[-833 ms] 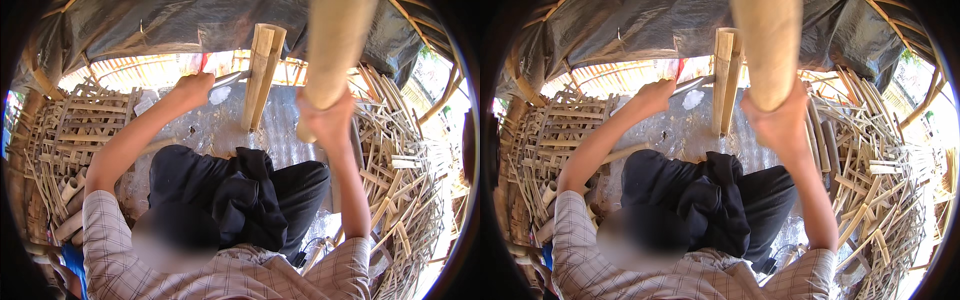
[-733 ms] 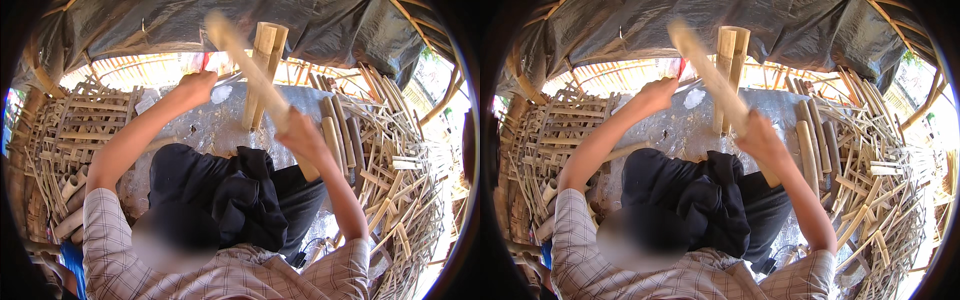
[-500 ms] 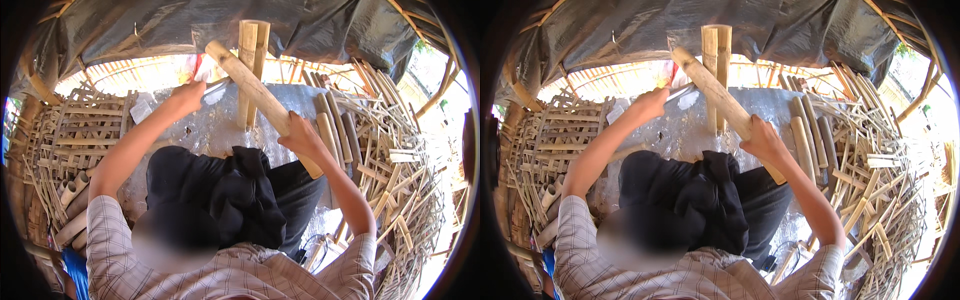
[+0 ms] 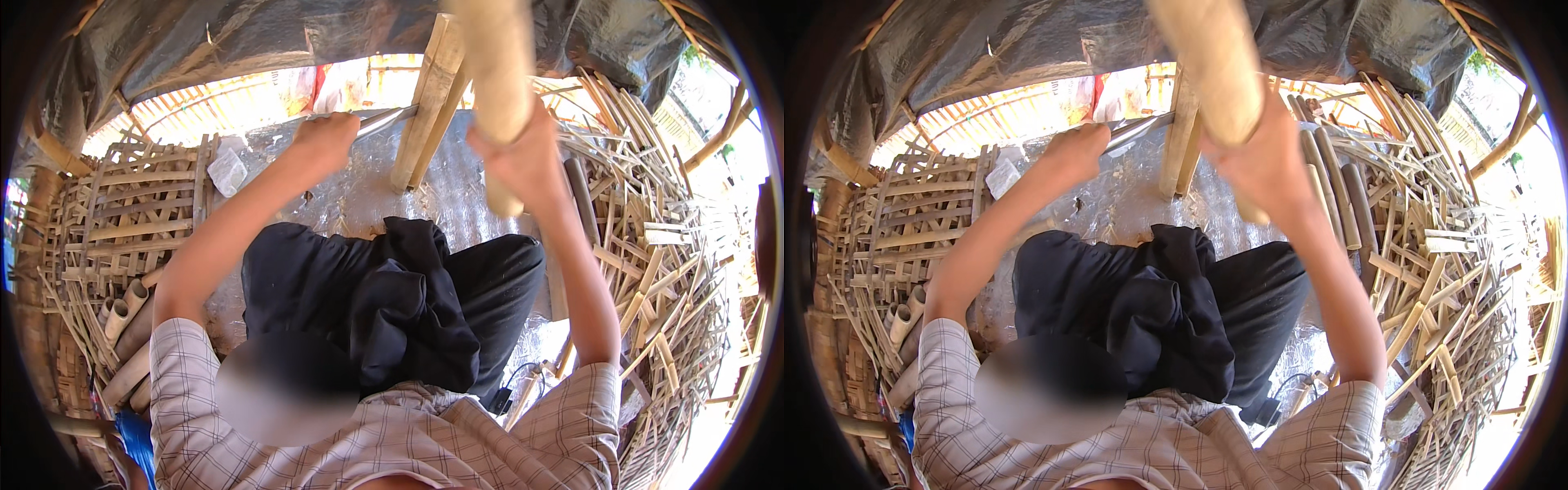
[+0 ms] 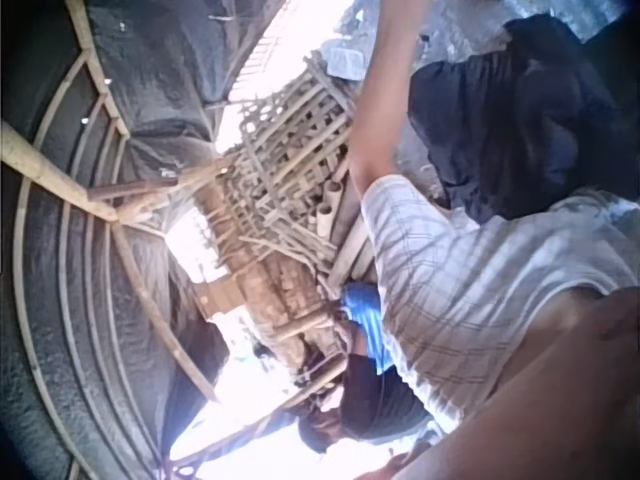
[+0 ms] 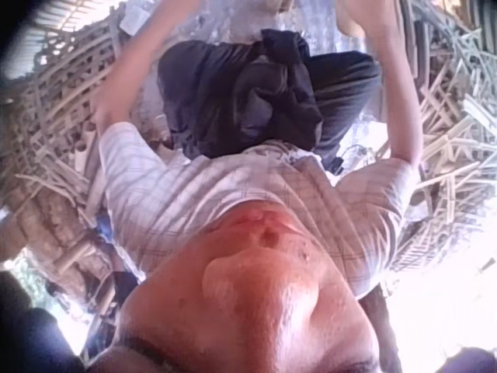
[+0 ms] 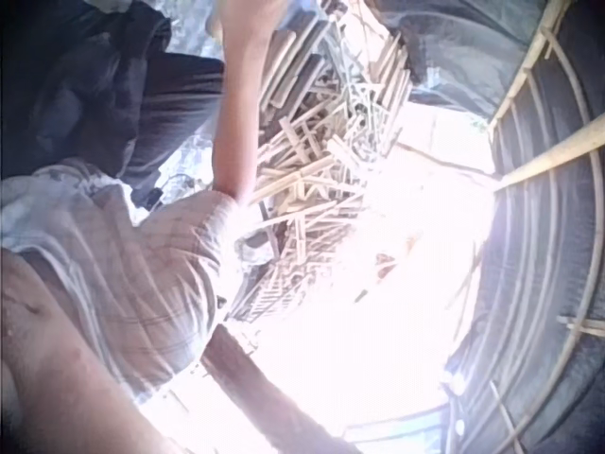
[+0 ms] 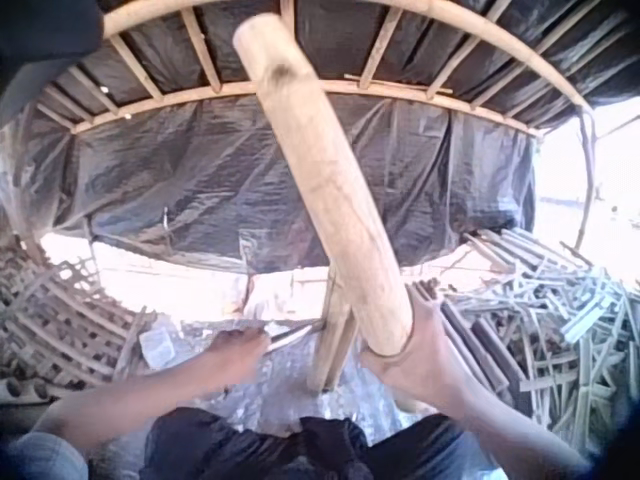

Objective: The person carves and hollows out bamboo stalks using a metal chisel and a bamboo stalk as a mallet. They hold a stalk upright and strike the chisel into its top, then pick up and process several other stalks, moving them to a pile.

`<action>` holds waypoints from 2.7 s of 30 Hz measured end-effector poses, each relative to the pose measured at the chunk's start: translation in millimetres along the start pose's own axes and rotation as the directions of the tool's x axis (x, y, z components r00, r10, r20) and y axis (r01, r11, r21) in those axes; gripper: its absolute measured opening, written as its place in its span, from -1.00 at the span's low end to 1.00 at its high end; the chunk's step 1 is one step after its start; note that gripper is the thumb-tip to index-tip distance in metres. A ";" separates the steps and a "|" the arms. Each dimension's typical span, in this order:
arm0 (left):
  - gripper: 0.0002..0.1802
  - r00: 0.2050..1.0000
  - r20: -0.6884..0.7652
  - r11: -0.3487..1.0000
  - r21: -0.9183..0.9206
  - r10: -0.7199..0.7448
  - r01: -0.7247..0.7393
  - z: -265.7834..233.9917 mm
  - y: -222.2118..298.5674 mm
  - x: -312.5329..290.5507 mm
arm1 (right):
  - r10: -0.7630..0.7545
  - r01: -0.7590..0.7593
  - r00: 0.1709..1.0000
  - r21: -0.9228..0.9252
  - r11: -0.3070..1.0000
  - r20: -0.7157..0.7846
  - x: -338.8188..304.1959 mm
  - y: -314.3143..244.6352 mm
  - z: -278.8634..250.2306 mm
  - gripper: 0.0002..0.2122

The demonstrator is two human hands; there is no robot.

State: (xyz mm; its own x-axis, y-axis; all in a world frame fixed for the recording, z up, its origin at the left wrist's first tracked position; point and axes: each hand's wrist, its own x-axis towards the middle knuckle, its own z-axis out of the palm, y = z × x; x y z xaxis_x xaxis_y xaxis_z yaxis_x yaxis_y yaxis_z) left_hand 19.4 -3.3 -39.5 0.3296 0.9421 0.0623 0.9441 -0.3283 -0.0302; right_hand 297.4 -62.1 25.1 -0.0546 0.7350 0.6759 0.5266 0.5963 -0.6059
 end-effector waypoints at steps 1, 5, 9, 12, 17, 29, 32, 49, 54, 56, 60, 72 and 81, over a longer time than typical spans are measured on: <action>-0.65 0.999 -0.036 1.000 -0.009 0.001 -0.002 8.1 0.9 -1.7 | 0.054 -0.008 0.972 -0.196 0.981 0.229 -17.0 23.2 7.2 -0.51; -0.64 0.998 0.066 0.992 -0.128 0.000 0.008 47.7 -6.2 -21.9 | 0.403 -0.160 0.736 -0.439 0.884 0.544 -72.1 88.7 20.1 -0.44; -0.60 0.997 0.068 0.996 -0.074 -0.041 0.046 42.9 -9.4 -47.1 | 0.397 -0.108 0.684 -0.453 0.885 0.612 -40.9 52.4 7.7 -0.47; -0.61 0.998 0.055 0.997 -0.068 -0.037 0.041 38.6 -16.4 -34.6 | 0.537 -0.318 0.553 -0.435 0.843 0.637 -14.8 12.6 -5.4 -0.49; -0.70 0.903 0.430 0.899 -0.383 -0.030 0.213 11.2 -29.6 -11.4 | 0.397 -0.331 0.724 -0.220 0.918 0.564 -5.5 -15.1 -23.2 -0.46; -0.69 0.966 0.257 -0.535 -0.812 0.035 0.235 121.3 38.1 4.3 | 0.427 -0.245 0.848 -0.482 0.841 0.314 -79.7 136.0 63.1 -0.36; -0.71 0.966 0.255 -0.576 -0.796 -0.036 0.188 116.2 44.7 5.7 | 0.472 -0.266 0.860 -0.618 0.739 0.195 -99.1 147.4 84.7 -0.48; -0.87 0.969 0.222 -0.817 -0.575 -0.110 0.039 135.3 44.5 -27.5 | 0.090 -0.007 0.992 -0.676 0.737 0.087 -94.8 166.3 85.7 -0.64; -0.86 0.955 0.276 -0.772 -0.628 -0.107 0.095 138.4 29.6 -29.0 | 0.140 -0.079 0.989 -0.659 0.748 0.040 -100.8 169.3 69.4 -0.64; -0.85 0.948 0.289 -0.762 -0.641 -0.131 0.090 139.2 28.0 -30.5 | 0.115 -0.073 0.993 -0.666 0.742 0.019 -99.4 168.9 64.4 -0.65; -0.81 0.964 0.248 -0.682 -0.722 -0.094 0.119 132.3 13.4 -41.7 | 0.141 -0.146 0.988 -0.626 0.766 -0.058 -97.3 168.3 60.8 -0.66; -0.82 0.917 0.267 -0.399 -0.907 -0.297 0.135 138.7 20.8 -29.8 | 0.238 -0.226 0.970 -0.505 0.833 -0.043 -96.3 174.1 59.5 -0.68; -0.78 0.887 0.351 -0.309 -0.915 -0.301 0.258 143.1 4.6 -35.1 | 0.181 -0.175 0.983 -0.516 0.838 -0.040 -96.2 169.1 55.8 -0.66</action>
State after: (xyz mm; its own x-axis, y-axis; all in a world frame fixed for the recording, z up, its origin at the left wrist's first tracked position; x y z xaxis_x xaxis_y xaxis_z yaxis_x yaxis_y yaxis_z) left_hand 11.0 -28.0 -184.6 0.0052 0.9582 -0.2859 -0.1995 0.2812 0.9387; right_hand 344.4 -14.0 -165.8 0.0754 0.8176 0.5708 0.8890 0.2042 -0.4099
